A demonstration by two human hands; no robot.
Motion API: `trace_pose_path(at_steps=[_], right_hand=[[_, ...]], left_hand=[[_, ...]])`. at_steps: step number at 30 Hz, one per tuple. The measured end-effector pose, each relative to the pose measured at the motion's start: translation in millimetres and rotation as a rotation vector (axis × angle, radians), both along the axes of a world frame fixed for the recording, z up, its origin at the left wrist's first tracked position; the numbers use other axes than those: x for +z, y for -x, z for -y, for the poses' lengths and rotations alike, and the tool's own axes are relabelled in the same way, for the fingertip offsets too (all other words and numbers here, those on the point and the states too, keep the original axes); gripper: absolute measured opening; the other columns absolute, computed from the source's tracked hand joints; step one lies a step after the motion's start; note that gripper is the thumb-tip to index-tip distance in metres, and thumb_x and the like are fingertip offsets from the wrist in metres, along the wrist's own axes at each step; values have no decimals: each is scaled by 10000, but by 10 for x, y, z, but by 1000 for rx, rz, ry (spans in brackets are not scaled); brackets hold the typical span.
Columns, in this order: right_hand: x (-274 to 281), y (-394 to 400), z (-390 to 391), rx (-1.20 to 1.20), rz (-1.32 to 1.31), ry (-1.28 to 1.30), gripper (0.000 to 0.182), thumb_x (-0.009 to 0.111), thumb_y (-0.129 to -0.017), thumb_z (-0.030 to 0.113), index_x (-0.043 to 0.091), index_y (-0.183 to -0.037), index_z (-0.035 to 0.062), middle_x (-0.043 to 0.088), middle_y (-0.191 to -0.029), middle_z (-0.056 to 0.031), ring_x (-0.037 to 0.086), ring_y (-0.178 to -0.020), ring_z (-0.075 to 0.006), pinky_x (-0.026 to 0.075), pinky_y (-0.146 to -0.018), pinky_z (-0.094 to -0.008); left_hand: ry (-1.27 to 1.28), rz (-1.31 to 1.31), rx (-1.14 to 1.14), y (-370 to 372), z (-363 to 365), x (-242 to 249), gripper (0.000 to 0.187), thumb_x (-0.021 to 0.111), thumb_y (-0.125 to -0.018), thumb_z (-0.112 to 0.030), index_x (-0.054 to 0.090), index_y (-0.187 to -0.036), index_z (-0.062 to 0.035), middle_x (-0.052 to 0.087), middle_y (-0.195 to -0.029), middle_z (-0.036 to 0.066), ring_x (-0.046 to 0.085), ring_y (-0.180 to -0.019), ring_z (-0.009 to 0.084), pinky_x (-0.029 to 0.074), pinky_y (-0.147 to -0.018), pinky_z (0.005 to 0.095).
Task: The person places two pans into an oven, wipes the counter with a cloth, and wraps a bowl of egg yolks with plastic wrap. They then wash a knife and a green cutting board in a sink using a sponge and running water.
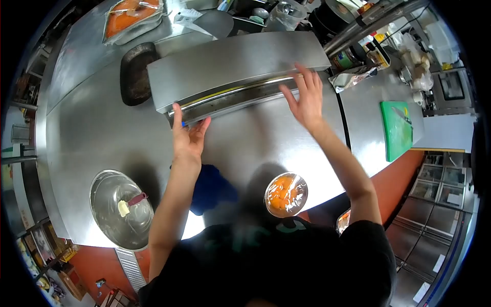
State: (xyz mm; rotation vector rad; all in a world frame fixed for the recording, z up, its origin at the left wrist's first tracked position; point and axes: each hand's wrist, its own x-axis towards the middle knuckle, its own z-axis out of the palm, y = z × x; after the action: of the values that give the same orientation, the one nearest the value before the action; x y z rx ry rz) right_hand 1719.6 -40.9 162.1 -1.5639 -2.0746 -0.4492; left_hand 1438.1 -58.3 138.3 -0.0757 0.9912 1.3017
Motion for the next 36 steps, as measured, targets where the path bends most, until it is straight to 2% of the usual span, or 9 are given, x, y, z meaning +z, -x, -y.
trace_pose_path(at_steps=[5,7,10,11,13,18,30,31,36], right_hand=[[-439,-268,781,-239,-260,209,408,607,-782,274,504,-1084,19,517,-1069,-149,500,-941,-296,414,-764,-376],[-525,-327,652,-414,-1238,608,493,599,-794,314,462,-1133,-16,527,-1048,-167,522,-946,-265,461,-731,-374],[-367,-240,524,-403,-1724,812,561,588,-797,344,418,-1177,-32,499,-1079,-190,529,-952,-266,494,-734,-394],[-341,-190,463,-398,-1729,793,561,588,-797,344,418,-1177,-32,499,-1079,-190,529,-952,-266,494,-734,-394],[-399,-117,382,-372,-2002,865,606,581,-798,347,362,-1223,-24,429,-1142,-230,491,-1014,-311,492,-769,-438],[-937,-175,-147,-298,-2083,794,644,583,-797,321,288,-1271,1,361,-1160,-253,460,-1009,-314,485,-764,-463],[-835,-359,-125,-179,-2064,623,442,401,-880,246,299,-1284,98,465,-1051,-145,511,-974,-259,402,-897,-483],[-1730,-949,-299,205,-2002,653,453,403,-881,249,283,-1288,89,410,-1117,-163,488,-1010,-269,395,-902,-486],[-748,-426,-102,-113,-1644,896,584,500,-839,330,274,-1306,63,368,-1278,-144,460,-1085,-297,414,-869,-437]], left_hand=[[-128,77,-86,27,-193,10,794,657,-709,-454,295,-1214,39,356,-1214,194,429,-1077,324,452,-881,404],[-4,367,-154,-12,-372,-133,832,656,-710,-451,261,-1222,72,292,-1265,225,407,-1109,348,440,-896,406],[-171,-337,-340,64,-329,-202,536,680,-730,-318,483,-1058,57,566,-941,169,597,-812,239,519,-709,363],[-212,-514,-67,212,-393,-403,289,671,-742,-226,562,-872,8,574,-692,74,572,-604,161,500,-575,313],[-217,-1235,381,372,-534,-129,270,714,-708,-220,506,-744,-49,537,-679,21,448,-571,100,403,-595,218],[-210,-712,-296,632,-966,-368,658,704,-680,-417,465,-1183,-67,491,-1169,62,447,-1082,163,305,-905,323],[-157,-623,-203,333,-529,-270,622,678,-693,-436,469,-1153,-74,426,-1234,65,328,-1160,200,180,-990,375],[-86,-615,-156,320,-517,-260,607,672,-692,-452,484,-1139,-87,415,-1252,71,309,-1176,201,164,-995,372],[-224,-463,-262,911,-980,-589,655,589,-723,-537,463,-1142,-50,405,-1251,130,378,-1159,259,282,-944,417]])
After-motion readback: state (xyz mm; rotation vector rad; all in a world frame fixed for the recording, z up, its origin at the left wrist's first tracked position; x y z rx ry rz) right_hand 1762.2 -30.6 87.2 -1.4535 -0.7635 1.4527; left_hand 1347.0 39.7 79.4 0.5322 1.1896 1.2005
